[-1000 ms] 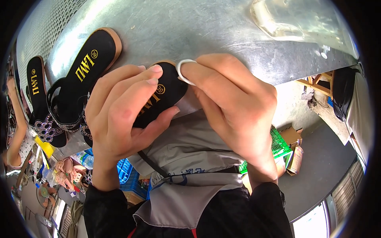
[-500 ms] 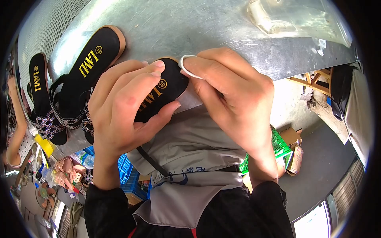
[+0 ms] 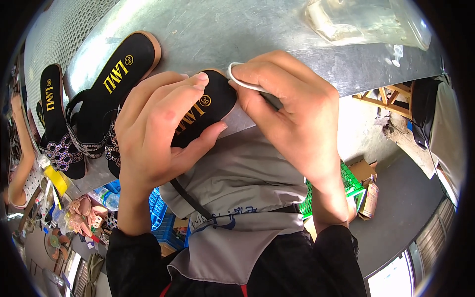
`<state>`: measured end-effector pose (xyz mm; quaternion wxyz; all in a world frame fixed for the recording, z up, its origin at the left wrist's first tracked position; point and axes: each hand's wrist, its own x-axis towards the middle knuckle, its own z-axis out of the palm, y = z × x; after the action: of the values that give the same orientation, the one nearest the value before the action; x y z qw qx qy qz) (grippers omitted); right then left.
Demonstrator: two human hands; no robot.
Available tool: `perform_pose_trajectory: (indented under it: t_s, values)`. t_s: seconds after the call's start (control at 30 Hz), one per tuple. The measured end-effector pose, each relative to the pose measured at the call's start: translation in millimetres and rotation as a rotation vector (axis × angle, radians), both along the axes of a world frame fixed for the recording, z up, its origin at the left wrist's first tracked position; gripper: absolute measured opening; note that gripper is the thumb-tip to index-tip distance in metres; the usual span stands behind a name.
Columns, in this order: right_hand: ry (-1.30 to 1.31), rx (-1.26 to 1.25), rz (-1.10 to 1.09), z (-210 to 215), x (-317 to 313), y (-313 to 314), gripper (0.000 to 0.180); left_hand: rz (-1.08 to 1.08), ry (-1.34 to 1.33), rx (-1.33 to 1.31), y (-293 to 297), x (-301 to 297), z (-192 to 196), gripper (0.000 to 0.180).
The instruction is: Cleaning shoe soles at a factory assembly line.
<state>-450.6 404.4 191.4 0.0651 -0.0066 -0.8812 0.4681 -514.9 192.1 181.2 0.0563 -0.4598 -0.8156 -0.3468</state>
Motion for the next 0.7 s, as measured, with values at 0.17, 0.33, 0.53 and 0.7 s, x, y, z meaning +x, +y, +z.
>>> perform_pose_trajectory:
  t_s: [0.17, 0.33, 0.53, 0.7]
  values:
    - [0.061, -0.062, 0.027, -8.8, 0.8, 4.9, 0.023, 0.002, -0.007, 0.004, 0.3, 0.4, -1.6, 0.061]
    - [0.039, -0.001, 0.004, -3.7, -2.6, 0.5, 0.022, 0.010, 0.009, -0.006, -0.7, 0.3, -0.4, 0.060]
    - [0.052, -0.057, 0.045, -11.0, 1.4, 6.6, 0.021, 0.013, 0.021, -0.002, 0.0, -0.2, -2.3, 0.060]
    - [0.069, 0.035, -0.015, -5.0, -1.3, 0.6, 0.018, 0.015, 0.027, -0.003, -0.2, 0.5, -0.2, 0.059]
